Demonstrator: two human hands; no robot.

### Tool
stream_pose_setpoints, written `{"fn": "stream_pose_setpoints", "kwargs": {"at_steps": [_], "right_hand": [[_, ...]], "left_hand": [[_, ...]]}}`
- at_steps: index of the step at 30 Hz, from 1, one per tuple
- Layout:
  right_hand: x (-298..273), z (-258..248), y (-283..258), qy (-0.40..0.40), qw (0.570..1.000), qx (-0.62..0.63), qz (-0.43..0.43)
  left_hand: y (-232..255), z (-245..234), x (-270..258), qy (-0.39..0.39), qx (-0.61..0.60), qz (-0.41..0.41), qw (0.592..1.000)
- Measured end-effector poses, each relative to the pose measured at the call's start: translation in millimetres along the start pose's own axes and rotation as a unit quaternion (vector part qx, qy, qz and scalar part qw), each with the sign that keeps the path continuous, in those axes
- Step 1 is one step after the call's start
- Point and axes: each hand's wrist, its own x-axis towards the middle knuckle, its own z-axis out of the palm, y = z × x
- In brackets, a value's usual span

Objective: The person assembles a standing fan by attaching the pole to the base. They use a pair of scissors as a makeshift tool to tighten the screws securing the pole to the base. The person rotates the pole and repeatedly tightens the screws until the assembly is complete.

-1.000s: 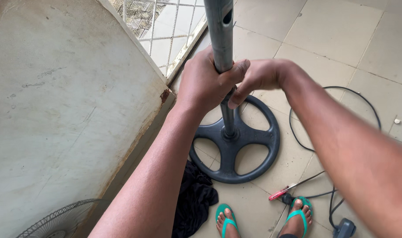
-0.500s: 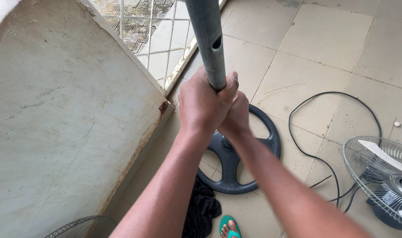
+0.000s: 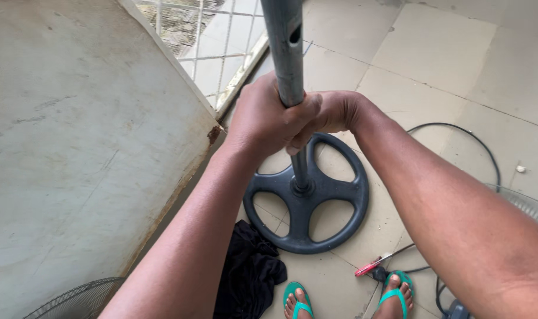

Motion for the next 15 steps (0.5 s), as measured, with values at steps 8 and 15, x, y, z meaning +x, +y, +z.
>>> {"fn": "stream_pose_setpoints", "kwargs": {"at_steps": [8, 15], "right_hand": [[5.5, 76.7, 16.8, 0.448, 0.861, -0.196, -0.141], [33.1, 108.5, 18.1, 0.610, 0.779, -0.144, 0.020]], "left_hand": [[20.6, 0.7, -9.5, 0.055, 0.027, -0.065, 0.996], [27.4, 8.6, -14.2, 0.081, 0.024, -0.117, 0.989]]}}
